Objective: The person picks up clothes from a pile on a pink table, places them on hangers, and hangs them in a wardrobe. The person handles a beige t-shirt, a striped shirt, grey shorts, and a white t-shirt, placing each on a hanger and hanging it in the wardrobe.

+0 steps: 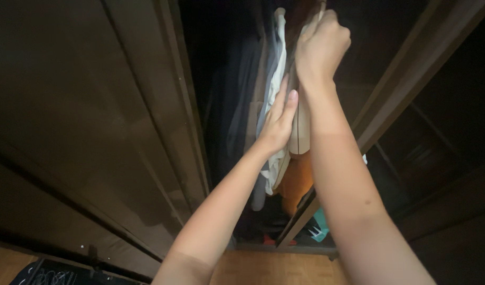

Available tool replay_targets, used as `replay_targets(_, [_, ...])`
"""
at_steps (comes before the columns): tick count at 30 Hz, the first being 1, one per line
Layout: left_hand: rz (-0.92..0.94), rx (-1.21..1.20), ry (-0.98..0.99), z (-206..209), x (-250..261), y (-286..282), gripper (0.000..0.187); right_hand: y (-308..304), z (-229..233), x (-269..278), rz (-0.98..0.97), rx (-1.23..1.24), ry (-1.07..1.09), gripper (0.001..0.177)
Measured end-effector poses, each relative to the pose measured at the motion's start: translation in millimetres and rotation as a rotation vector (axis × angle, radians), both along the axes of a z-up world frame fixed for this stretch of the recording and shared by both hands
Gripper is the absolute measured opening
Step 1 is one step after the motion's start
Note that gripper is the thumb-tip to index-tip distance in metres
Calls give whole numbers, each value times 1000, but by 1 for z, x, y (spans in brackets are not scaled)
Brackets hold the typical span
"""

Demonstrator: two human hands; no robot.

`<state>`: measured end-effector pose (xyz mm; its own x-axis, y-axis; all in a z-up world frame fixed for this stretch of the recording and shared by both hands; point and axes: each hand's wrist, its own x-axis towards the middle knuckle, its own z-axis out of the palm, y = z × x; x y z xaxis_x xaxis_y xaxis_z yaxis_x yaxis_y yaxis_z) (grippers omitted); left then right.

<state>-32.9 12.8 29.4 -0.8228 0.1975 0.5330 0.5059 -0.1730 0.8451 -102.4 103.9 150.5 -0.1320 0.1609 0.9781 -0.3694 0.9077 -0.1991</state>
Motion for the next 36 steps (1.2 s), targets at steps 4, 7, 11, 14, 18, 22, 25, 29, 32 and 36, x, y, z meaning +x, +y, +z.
replay_targets(4, [15, -30, -3, 1, 0, -2, 84, 1, 5, -7, -20, 46, -47, 18])
replay_targets(7, [23, -28, 16, 2, 1, -3, 84, 4, 12, -5, -48, 44, -125, 16])
replay_targets(11, [40, -43, 30, 1, 3, -4, 85, 12, 28, 4, -122, 93, -228, 14])
replay_targets(14, [28, -32, 26, 2, 0, -2, 88, 19, 41, 6, -78, 161, -246, 15])
replay_targets(18, [22, -35, 6, 2, 5, -1, 92, 19, 46, 11, -87, 222, -317, 20])
replay_targets(22, [24, -45, 24, 3, 15, -3, 90, 13, 44, 14, -67, 155, -396, 16])
replay_targets(25, [-11, -12, 26, 7, 22, -6, 90, 5, 47, 17, -44, 105, -466, 13])
replay_targets(29, [-68, 34, 55, 6, 30, -10, 96, -10, 42, 35, 88, 81, -551, 25])
replay_targets(32, [98, -98, -17, -10, 38, -4, 109, -15, 30, 59, 266, 57, -598, 20])
replay_targets(36, [347, -105, 84, -49, 44, 9, 86, -11, -7, 87, 287, 69, -608, 25])
